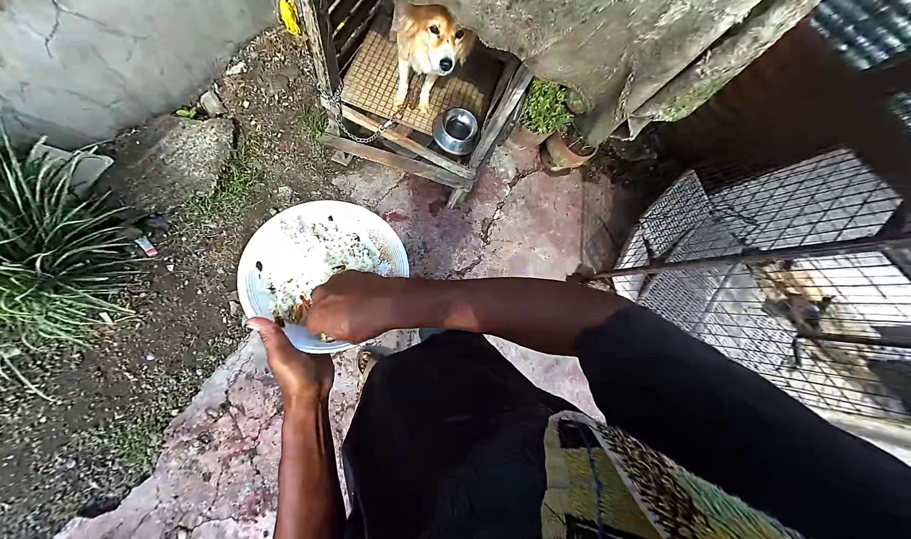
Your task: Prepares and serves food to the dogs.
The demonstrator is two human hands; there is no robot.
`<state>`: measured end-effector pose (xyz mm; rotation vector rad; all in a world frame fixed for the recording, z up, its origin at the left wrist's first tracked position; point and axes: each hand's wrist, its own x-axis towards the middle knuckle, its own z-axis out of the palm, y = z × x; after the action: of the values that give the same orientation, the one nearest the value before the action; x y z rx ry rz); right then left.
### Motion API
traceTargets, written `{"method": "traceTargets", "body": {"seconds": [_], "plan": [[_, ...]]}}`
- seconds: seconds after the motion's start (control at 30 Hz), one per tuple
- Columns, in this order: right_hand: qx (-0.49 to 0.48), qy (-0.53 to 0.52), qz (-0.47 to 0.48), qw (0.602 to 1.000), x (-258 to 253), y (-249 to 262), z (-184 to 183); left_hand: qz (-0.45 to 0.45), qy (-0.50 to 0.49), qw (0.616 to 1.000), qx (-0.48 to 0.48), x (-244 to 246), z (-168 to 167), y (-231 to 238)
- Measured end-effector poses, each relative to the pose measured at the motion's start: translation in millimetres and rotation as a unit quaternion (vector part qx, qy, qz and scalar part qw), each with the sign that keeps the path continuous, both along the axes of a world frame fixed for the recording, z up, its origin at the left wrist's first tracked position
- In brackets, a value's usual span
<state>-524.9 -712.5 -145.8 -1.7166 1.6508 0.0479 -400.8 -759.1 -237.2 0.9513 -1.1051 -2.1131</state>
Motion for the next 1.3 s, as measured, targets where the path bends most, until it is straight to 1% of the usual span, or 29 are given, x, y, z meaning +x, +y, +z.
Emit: {"method": "traceTargets", "body": {"seconds": [0.07, 0.13, 0.2, 0.27, 0.43, 0.53, 0.63, 0.73, 0.8, 0.9, 0.97, 1.0, 1.03, 1.07, 1.13, 1.2, 1.27, 1.3], "plan": [[-0.042, -0.041, -0.013, 0.998, -19, 2, -11, -0.006, 0.013, 1.000, 0.007, -9, -3, -2], [-0.096, -0.118, -0.044, 0.987, -47, 1, -20, -0.003, 0.023, 1.000, 0.011, -15, -11, -8], [-0.126, -0.197, -0.109, 0.966, -82, 3, -24, -0.007, 0.033, 0.999, 0.012, -28, -16, -16], [-0.107, -0.254, -0.184, 0.943, -115, 7, -25, -0.012, 0.041, 0.999, 0.016, -48, -20, -22], [-0.070, -0.387, -0.315, 0.864, -192, 17, -53, 0.013, 0.052, 0.998, 0.042, -120, -37, -29], [-0.082, -0.438, -0.378, 0.811, -237, 22, -74, 0.036, 0.051, 0.996, 0.067, -171, -53, -35], [-0.109, -0.479, -0.454, 0.744, -286, 34, -98, 0.046, 0.053, 0.994, 0.083, -221, -81, -46], [-0.142, -0.488, -0.534, 0.676, -330, 59, -132, 0.050, 0.047, 0.994, 0.087, -253, -119, -57], [-0.174, -0.462, -0.604, 0.625, -360, 73, -162, 0.043, 0.038, 0.996, 0.075, -267, -145, -66], [-0.194, -0.348, -0.725, 0.562, -421, 88, -219, 0.046, 0.020, 0.996, 0.071, -284, -180, -76], [-0.171, -0.247, -0.788, 0.538, -473, 93, -264, 0.053, 0.002, 0.996, 0.072, -287, -199, -83], [-0.156, -0.188, -0.800, 0.548, -500, 95, -288, 0.055, -0.006, 0.996, 0.068, -289, -208, -85], [-0.133, -0.119, -0.800, 0.573, -527, 98, -312, 0.054, -0.009, 0.997, 0.061, -288, -217, -88], [-0.101, -0.041, -0.788, 0.606, -552, 100, -335, 0.053, -0.013, 0.997, 0.053, -286, -227, -90], [-0.018, 0.111, -0.745, 0.658, -595, 96, -370, 0.045, -0.023, 0.998, 0.031, -284, -244, -95], [0.049, 0.200, -0.697, 0.687, -630, 94, -397, 0.042, -0.020, 0.999, 0.025, -287, -261, -99], [0.094, 0.275, -0.642, 0.710, -664, 109, -418, 0.052, -0.022, 0.998, 0.015, -301, -270, -96], [0.115, 0.295, -0.608, 0.728, -679, 116, -430, 0.062, -0.025, 0.998, 0.007, -308, -271, -95]]}}
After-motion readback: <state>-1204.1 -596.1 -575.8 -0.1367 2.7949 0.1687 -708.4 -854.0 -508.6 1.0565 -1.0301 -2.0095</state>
